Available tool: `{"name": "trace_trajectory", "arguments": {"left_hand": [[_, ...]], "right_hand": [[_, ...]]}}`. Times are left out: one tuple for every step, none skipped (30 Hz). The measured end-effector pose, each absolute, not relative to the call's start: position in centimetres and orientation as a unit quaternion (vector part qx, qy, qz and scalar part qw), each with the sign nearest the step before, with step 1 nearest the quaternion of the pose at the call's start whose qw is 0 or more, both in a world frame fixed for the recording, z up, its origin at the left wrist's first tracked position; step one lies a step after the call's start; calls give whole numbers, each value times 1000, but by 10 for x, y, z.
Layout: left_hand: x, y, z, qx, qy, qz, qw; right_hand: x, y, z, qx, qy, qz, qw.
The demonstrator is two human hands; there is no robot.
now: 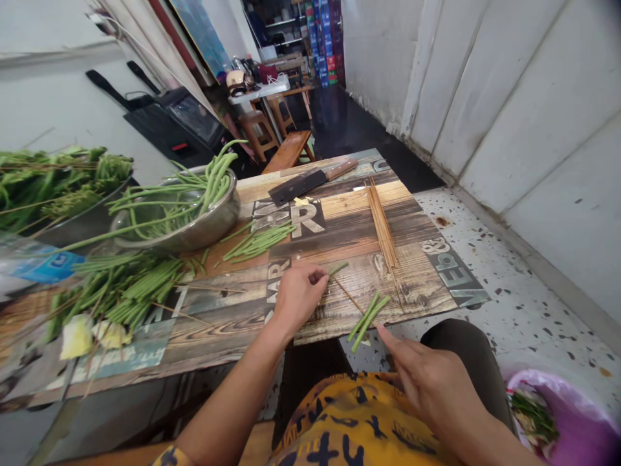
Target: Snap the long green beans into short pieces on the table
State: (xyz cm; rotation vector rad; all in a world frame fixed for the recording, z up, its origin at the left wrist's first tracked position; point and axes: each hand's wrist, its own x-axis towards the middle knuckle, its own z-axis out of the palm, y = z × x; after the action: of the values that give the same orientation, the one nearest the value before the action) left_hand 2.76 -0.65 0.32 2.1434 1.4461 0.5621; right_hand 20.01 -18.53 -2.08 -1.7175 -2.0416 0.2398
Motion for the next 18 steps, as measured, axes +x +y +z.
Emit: {"name": "trace_trajectory", "arguments": {"left_hand": [[28,-7,3,785,530,208,245],[27,-7,3,785,529,210,244],[27,-7,3,785,529,211,243],[27,-7,2,785,529,211,242],[27,-7,2,786,528,212,240],[27,-7,2,788,526,213,239],[27,-6,3,791,522,213,237],[27,-7,3,794,517,214,236],[27,-7,3,798,512,214,234],[27,-7,4,802,507,213,232],[27,-7,4,807,502,212,227],[27,-7,5,813,497,210,221],[27,-7,5,818,490,210,215],[27,-8,6,824,483,210,207],[28,-8,6,830,477,209,199],[28,-8,6,835,472,207,192],[28,-9,6,839,469,205,186],[28,-9,6,842,465,204,183]], "right_hand": [[200,-185,-20,-617,-746,94,232],[201,-185,-20,-612,-749,100,235],[201,-185,-20,-609,-750,103,239],[201,-184,-20,-608,-749,102,242],[201,-184,-20,-608,-749,99,245],[201,-184,-20,-608,-749,96,246],[201,-184,-20,-606,-751,93,246],[201,-184,-20,-605,-752,92,245],[200,-184,-20,-605,-753,91,243],[200,-184,-20,-605,-754,91,238],[200,-184,-19,-606,-755,91,233],[199,-184,-18,-608,-755,91,228],[199,-184,-17,-609,-755,92,224],[199,-183,-16,-610,-755,94,221],[198,-182,-15,-611,-755,96,219],[197,-182,-14,-612,-755,98,216],[197,-181,-13,-612,-755,99,213],[196,-180,-12,-611,-757,98,208]]}}
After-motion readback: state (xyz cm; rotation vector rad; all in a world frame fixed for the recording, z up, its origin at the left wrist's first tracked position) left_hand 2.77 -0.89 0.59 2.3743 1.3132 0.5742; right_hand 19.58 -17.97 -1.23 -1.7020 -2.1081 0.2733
